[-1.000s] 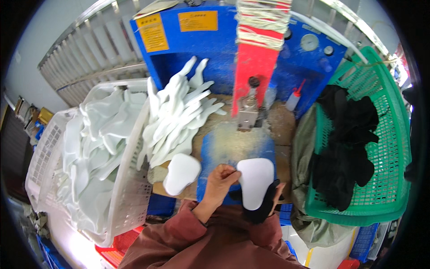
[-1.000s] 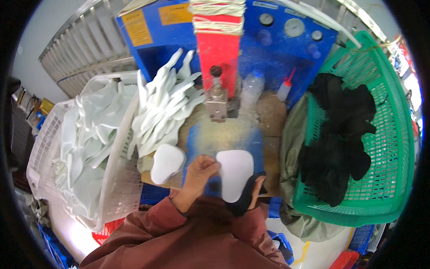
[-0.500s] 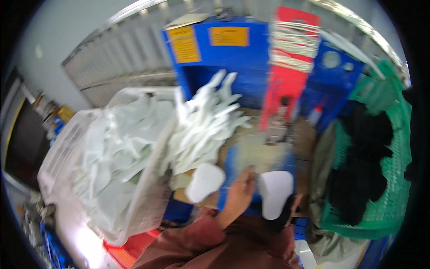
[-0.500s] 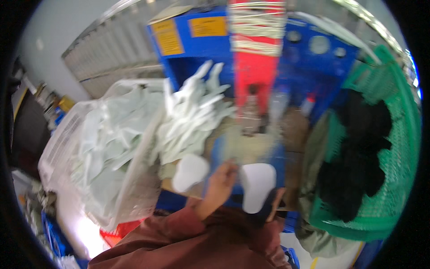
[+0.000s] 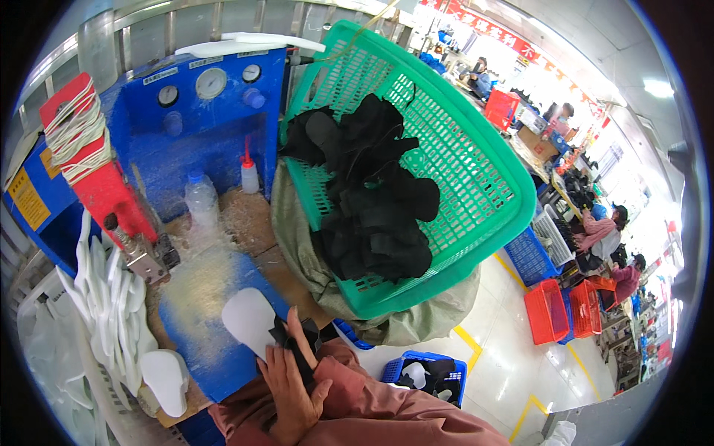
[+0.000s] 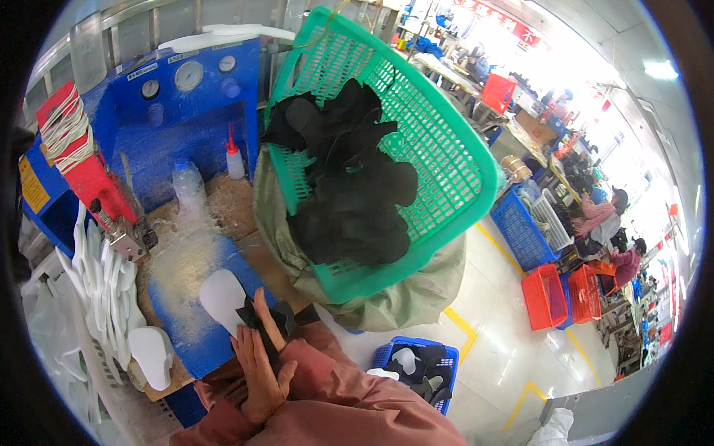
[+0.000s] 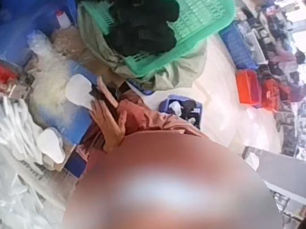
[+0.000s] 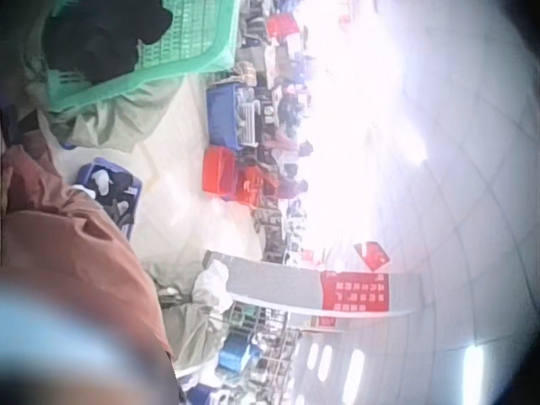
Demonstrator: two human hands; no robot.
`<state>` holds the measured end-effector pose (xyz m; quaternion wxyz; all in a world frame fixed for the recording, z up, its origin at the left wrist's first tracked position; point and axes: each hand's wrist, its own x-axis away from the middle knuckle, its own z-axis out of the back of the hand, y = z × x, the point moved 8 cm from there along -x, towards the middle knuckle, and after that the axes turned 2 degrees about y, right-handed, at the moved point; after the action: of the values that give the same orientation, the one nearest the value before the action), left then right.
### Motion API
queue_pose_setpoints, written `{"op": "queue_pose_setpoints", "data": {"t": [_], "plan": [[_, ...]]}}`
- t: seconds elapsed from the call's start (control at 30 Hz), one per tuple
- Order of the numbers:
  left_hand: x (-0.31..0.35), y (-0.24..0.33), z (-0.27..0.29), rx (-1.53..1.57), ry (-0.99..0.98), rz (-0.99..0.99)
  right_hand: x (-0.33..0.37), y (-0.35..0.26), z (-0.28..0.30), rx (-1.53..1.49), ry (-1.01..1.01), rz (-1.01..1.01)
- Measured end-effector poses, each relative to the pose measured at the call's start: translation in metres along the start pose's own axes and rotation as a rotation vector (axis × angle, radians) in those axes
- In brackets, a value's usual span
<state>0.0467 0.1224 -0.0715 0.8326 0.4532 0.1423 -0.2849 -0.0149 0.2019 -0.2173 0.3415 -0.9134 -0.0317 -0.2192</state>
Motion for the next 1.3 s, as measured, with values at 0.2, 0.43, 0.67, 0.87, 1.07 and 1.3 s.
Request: {"op": "queue_pose_setpoints", "data": {"t": [0.2, 0.43, 0.67, 0.87, 1.07, 1.3], "plan": [[0.011, -0.004, -0.028, 0.364, -0.431, 0.071, 0.070, -0.048, 0.043, 0.136, 0.236, -0.032], [-0.004, 0.028, -0.058, 0.687, -0.810, 0.062, 0.201, -0.094, 0.270, 0.530, 0.624, 0.102], [-0.140, 0.039, -0.051, 0.265, -0.400, -0.358, 0.278, -0.061, 0.453, 1.480, 1.053, -0.159], [-0.263, 0.081, -0.145, -0.037, -0.058, -0.651, 0.234, 0.008, 0.408, 1.100, 0.697, -0.150], [-0.279, 0.051, -0.201, -0.009, -0.254, -0.578, 0.199, -0.013, 0.295, 1.112, 0.388, -0.062], [-0.317, 0.023, -0.154, 0.449, -0.243, -0.178, 0.158, -0.090, 0.168, 1.393, 0.214, 0.229]]}}
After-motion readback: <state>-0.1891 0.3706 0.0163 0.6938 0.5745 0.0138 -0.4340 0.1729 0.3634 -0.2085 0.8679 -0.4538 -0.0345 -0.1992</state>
